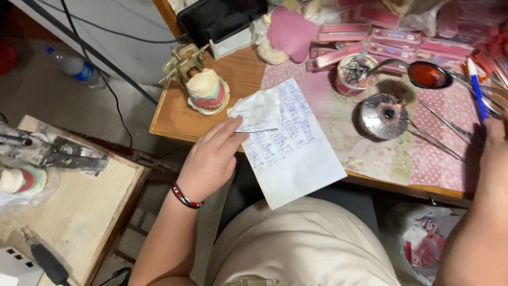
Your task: A dental technician writes notes, examines dental casts, and assembles components of a dental prosthesis.
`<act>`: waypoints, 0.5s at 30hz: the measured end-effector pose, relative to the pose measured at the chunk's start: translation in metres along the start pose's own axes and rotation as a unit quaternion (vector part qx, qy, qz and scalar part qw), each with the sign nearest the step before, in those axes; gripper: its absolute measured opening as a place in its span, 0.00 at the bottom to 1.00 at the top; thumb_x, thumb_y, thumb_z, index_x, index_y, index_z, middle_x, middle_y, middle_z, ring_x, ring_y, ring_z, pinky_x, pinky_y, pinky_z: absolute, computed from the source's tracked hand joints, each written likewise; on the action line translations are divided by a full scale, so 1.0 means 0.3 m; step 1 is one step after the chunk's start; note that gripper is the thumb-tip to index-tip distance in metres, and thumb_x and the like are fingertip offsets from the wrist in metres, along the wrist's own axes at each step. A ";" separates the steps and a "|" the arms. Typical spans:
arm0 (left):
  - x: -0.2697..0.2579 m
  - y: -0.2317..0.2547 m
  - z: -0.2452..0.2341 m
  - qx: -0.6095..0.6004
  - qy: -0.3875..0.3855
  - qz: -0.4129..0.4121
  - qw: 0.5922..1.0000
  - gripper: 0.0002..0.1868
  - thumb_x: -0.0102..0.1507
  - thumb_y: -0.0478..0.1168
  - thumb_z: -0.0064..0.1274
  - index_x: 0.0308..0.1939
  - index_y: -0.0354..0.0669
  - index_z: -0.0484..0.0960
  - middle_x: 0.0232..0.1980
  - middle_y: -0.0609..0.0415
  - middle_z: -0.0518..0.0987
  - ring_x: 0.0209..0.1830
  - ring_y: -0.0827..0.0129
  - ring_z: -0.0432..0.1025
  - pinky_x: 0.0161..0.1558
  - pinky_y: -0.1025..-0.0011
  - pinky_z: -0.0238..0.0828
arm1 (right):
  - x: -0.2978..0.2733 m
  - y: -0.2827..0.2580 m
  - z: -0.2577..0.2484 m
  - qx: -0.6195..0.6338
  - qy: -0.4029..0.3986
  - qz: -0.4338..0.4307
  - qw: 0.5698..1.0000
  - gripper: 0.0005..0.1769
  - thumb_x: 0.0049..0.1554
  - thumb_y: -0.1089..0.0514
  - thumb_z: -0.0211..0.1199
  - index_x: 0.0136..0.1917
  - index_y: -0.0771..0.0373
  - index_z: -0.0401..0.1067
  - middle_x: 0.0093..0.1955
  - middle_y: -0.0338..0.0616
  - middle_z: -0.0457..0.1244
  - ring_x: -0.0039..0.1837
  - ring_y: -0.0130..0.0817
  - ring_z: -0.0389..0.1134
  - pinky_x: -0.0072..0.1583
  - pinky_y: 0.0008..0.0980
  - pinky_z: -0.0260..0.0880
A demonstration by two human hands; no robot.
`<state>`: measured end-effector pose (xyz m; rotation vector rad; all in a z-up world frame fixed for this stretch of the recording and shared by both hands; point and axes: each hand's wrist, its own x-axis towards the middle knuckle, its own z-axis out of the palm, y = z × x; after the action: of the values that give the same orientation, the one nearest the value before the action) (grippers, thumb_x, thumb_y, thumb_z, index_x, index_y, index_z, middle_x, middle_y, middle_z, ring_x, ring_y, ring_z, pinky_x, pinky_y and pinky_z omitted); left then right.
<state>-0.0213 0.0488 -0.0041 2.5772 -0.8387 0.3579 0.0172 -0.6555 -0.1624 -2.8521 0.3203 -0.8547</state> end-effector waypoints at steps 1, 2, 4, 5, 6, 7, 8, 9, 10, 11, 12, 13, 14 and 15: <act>-0.008 0.003 -0.008 0.003 -0.001 0.006 1.000 0.29 0.57 0.22 0.46 0.62 0.38 0.77 0.74 0.42 0.70 0.73 0.45 0.65 0.69 0.50 0.67 | 0.019 -0.209 -0.089 0.001 0.003 0.005 1.000 0.22 0.97 0.51 0.73 0.58 0.63 0.83 0.47 0.43 0.69 0.46 0.35 0.69 0.47 0.35 0.68; 0.002 0.003 -0.009 0.009 -0.005 0.002 1.000 0.31 0.55 0.22 0.47 0.63 0.37 0.77 0.74 0.43 0.70 0.73 0.46 0.65 0.70 0.51 0.67 | 0.013 -0.421 -0.236 0.010 0.054 -0.100 0.994 0.13 0.91 0.61 0.70 0.62 0.70 0.81 0.53 0.53 0.69 0.52 0.46 0.70 0.56 0.41 0.70; 0.017 0.012 -0.016 0.013 -0.011 0.015 1.000 0.33 0.53 0.22 0.47 0.64 0.35 0.76 0.75 0.45 0.70 0.73 0.47 0.64 0.71 0.52 0.66 | -0.008 -0.792 -0.474 0.007 0.108 -0.191 0.976 0.04 0.86 0.71 0.68 0.65 0.77 0.79 0.58 0.63 0.69 0.58 0.57 0.70 0.65 0.47 0.71; 0.023 0.021 -0.021 0.011 0.007 0.015 1.000 0.34 0.52 0.21 0.45 0.64 0.33 0.76 0.74 0.44 0.71 0.70 0.46 0.66 0.71 0.53 0.66 | -0.025 -0.958 -0.530 0.044 -0.048 -0.322 0.944 0.13 0.70 0.50 0.69 0.52 0.62 0.76 0.49 0.51 0.67 0.51 0.53 0.68 0.54 0.49 0.68; 0.040 0.026 -0.022 0.004 0.019 0.022 1.000 0.35 0.50 0.21 0.43 0.64 0.31 0.76 0.73 0.43 0.72 0.68 0.44 0.68 0.72 0.54 0.66 | -0.090 -1.120 -0.602 0.089 -0.201 -0.434 0.874 0.22 0.53 0.30 0.68 0.38 0.48 0.72 0.39 0.40 0.64 0.45 0.51 0.66 0.43 0.53 0.65; 0.031 0.033 -0.020 -0.004 0.013 0.047 0.999 0.35 0.50 0.21 0.43 0.64 0.31 0.76 0.73 0.43 0.72 0.68 0.44 0.68 0.72 0.54 0.66 | -0.142 -1.164 -0.582 0.079 -0.197 -0.412 0.886 0.22 0.53 0.30 0.68 0.38 0.48 0.72 0.39 0.40 0.64 0.45 0.51 0.66 0.43 0.53 0.65; 0.035 0.035 -0.018 0.005 0.006 0.029 1.000 0.35 0.51 0.22 0.44 0.65 0.30 0.75 0.75 0.41 0.71 0.70 0.44 0.66 0.74 0.54 0.62 | -0.188 -1.206 -0.560 0.167 -0.132 -0.448 0.868 0.14 0.64 0.44 0.54 0.58 0.51 0.67 0.58 0.45 0.63 0.62 0.49 0.64 0.60 0.53 0.55; 0.044 0.035 -0.014 0.015 0.000 0.010 1.000 0.36 0.51 0.24 0.46 0.67 0.30 0.73 0.76 0.40 0.69 0.73 0.44 0.65 0.75 0.54 0.59 | -0.223 -1.247 -0.531 0.249 -0.061 -0.481 0.838 0.21 0.74 0.57 0.39 0.77 0.54 0.62 0.76 0.49 0.63 0.79 0.47 0.61 0.78 0.54 0.45; 0.028 0.033 -0.006 0.002 -0.011 0.047 0.999 0.36 0.51 0.24 0.46 0.67 0.30 0.73 0.76 0.40 0.69 0.73 0.44 0.65 0.75 0.54 0.59 | -0.238 -1.261 -0.502 0.230 -0.055 -0.454 0.859 0.21 0.74 0.57 0.39 0.77 0.54 0.62 0.76 0.49 0.63 0.79 0.47 0.61 0.78 0.54 0.45; 0.017 0.024 0.001 0.025 0.028 0.048 0.998 0.34 0.54 0.25 0.47 0.67 0.27 0.74 0.75 0.35 0.71 0.72 0.41 0.67 0.76 0.52 0.60 | -0.245 -1.270 -0.470 0.270 -0.007 -0.459 0.846 0.18 0.72 0.59 0.44 0.69 0.57 0.69 0.68 0.47 0.66 0.71 0.48 0.66 0.75 0.54 0.54; 0.021 0.011 0.017 0.044 0.073 0.051 0.995 0.31 0.57 0.27 0.48 0.67 0.25 0.76 0.73 0.30 0.73 0.71 0.38 0.69 0.76 0.51 0.61 | -0.235 -1.265 -0.434 0.302 0.046 -0.469 0.829 0.16 0.70 0.61 0.48 0.61 0.61 0.77 0.60 0.46 0.70 0.63 0.48 0.71 0.72 0.55 0.63; 0.076 -0.005 0.052 0.027 0.068 0.088 0.993 0.31 0.57 0.27 0.48 0.67 0.25 0.76 0.73 0.30 0.73 0.71 0.38 0.69 0.76 0.51 0.61 | -0.219 -1.212 -0.497 0.275 0.056 -0.446 0.850 0.16 0.70 0.61 0.48 0.61 0.61 0.77 0.60 0.46 0.70 0.63 0.48 0.71 0.72 0.55 0.63; 0.119 0.005 0.084 0.014 0.062 0.117 0.991 0.31 0.58 0.27 0.49 0.68 0.25 0.76 0.73 0.30 0.74 0.71 0.38 0.69 0.75 0.50 0.62 | -0.213 -1.159 -0.563 0.328 0.052 -0.451 0.829 0.18 0.71 0.59 0.46 0.62 0.60 0.77 0.62 0.46 0.70 0.64 0.46 0.73 0.71 0.49 0.66; 0.167 0.024 0.113 0.000 0.057 0.145 0.988 0.30 0.59 0.27 0.49 0.68 0.24 0.76 0.72 0.29 0.74 0.70 0.37 0.70 0.75 0.50 0.62 | -0.208 -1.110 -0.628 0.379 0.051 -0.454 0.805 0.20 0.72 0.57 0.43 0.63 0.59 0.77 0.64 0.47 0.70 0.64 0.44 0.75 0.69 0.42 0.69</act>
<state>0.0177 0.0031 -0.0141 2.4092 -1.1723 0.5838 -0.0850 -0.3334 0.0273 -2.0613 -1.2037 -0.9391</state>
